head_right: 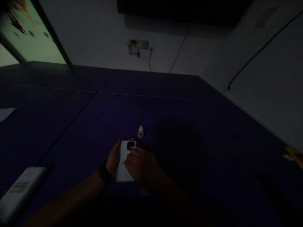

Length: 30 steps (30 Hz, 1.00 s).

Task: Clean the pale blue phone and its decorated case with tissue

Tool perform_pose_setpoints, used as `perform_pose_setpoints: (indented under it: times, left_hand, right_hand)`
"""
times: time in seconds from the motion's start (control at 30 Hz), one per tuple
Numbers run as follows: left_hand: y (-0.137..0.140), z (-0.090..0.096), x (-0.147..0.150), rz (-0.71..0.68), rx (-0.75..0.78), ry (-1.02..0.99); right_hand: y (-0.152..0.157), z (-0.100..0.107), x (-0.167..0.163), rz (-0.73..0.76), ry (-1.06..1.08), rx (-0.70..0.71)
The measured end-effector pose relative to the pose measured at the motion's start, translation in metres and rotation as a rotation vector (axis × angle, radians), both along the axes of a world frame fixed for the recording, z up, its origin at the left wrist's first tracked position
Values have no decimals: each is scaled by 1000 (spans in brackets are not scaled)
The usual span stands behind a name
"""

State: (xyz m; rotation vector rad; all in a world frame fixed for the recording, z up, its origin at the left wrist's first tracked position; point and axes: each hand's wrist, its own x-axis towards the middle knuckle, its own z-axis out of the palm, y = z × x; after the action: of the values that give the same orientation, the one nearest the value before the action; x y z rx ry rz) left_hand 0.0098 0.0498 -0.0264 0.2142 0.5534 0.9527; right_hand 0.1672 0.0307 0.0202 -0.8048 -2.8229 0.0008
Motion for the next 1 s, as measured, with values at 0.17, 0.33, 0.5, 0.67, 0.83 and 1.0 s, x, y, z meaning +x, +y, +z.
perform_pose_setpoints:
  times: [0.17,0.33,0.5,0.67,0.83,1.0]
  left_hand:
    - [-3,0,1,-1,12,11]
    - [0,-6,-1,22,23,0]
    - [1,-18,-4,-1,19,-9]
    - [1,-19,-2,-23,37,7]
    - [0,-18,-1,-30,43,9]
    - [-1,-16,-2,-22,49,18]
  right_hand:
    - [0,0,2,151,-35,-99]
    - [7,2,4,12,41,4]
    - [17,-3,10,80,46,-18]
    - [17,-11,6,-19,116,-5]
    - [19,-10,8,75,82,-42]
    - [20,-9,7,-64,109,-12]
